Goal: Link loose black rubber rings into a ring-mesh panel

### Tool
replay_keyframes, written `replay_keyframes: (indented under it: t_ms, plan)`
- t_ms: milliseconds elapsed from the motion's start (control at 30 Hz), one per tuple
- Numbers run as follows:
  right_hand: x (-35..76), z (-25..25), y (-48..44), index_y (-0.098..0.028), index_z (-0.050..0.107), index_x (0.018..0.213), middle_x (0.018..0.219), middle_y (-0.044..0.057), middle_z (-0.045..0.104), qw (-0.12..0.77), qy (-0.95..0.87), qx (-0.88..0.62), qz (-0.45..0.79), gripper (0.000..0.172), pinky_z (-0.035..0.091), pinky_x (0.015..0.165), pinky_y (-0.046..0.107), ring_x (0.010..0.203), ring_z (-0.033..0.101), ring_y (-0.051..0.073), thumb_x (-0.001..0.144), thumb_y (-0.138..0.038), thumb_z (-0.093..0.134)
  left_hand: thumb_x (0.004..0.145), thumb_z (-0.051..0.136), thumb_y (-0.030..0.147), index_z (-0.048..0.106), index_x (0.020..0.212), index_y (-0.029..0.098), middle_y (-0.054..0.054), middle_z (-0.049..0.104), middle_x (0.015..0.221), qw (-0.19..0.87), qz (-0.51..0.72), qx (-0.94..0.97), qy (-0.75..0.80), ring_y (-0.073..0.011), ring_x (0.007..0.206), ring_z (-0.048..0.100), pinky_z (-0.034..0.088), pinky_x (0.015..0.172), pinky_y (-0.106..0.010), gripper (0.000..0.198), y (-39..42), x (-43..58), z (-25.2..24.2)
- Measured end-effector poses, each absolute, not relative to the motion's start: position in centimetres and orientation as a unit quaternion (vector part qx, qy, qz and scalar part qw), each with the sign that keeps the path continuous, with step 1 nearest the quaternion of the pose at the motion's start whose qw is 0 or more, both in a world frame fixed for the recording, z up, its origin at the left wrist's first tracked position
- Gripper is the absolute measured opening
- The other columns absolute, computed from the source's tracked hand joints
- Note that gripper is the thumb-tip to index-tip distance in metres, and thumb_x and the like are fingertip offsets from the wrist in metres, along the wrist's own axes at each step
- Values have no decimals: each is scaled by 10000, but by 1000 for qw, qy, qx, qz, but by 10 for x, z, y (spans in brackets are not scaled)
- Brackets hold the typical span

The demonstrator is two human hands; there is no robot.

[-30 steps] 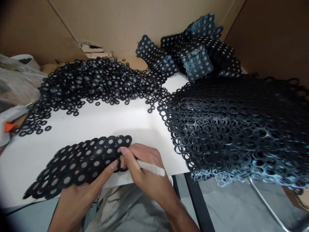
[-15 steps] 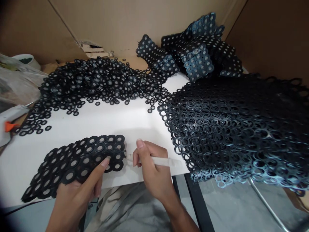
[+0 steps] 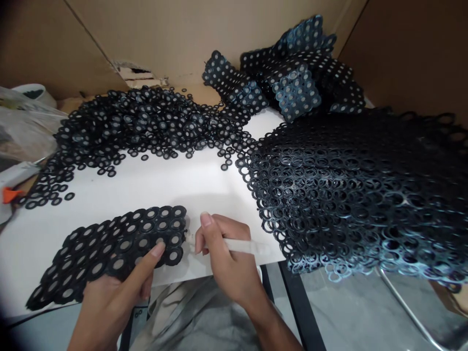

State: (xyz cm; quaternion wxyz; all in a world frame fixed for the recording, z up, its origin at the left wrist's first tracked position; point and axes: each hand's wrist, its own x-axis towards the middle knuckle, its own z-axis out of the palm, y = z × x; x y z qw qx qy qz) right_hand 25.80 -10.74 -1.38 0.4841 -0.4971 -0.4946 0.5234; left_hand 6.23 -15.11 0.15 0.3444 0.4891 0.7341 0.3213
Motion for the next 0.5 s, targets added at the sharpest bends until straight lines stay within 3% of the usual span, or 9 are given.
replay_keyframes:
  t_ms: [100, 233, 333, 400, 500]
  plan:
    - [259, -12, -108, -212, 644, 669, 664, 6, 636, 484, -502, -488, 525, 610, 445, 645, 309, 652, 600, 163, 1183, -512, 511, 874, 823, 660, 467, 525, 273, 41, 455, 464, 329, 309, 489, 746, -172, 436, 466, 420, 430, -319, 631, -150, 63, 1]
    - [259, -12, -109, -212, 657, 690, 683, -5, 639, 485, -516, -474, 523, 581, 434, 651, 304, 665, 603, 151, 1194, -461, 512, 882, 835, 628, 546, 562, 267, 47, 467, 492, 312, 319, 498, 744, -191, 476, 524, 547, 535, -349, 562, -148, 64, 0]
    - [258, -14, -108, -214, 663, 736, 724, -11, 654, 472, -547, -464, 513, 526, 448, 690, 299, 688, 614, 145, 1202, -396, 502, 893, 835, 617, 752, 742, 264, -3, 676, 678, 259, 330, 536, 733, -266, 748, 744, 669, 807, -424, 392, -149, 60, -9]
    - [255, -14, -106, -215, 665, 759, 745, -13, 664, 458, -577, -457, 499, 489, 457, 727, 300, 698, 617, 142, 1200, -351, 506, 918, 805, 624, 844, 915, 285, -44, 797, 892, 237, 326, 575, 712, -310, 990, 803, 668, 967, -481, 341, -151, 55, -18]
    - [252, -13, -104, -214, 677, 766, 754, -10, 680, 450, -596, -452, 487, 473, 463, 745, 301, 702, 623, 141, 1196, -329, 516, 969, 733, 633, 862, 978, 310, -57, 833, 1005, 218, 318, 613, 690, -319, 1062, 809, 669, 993, -495, 349, -155, 47, -28]
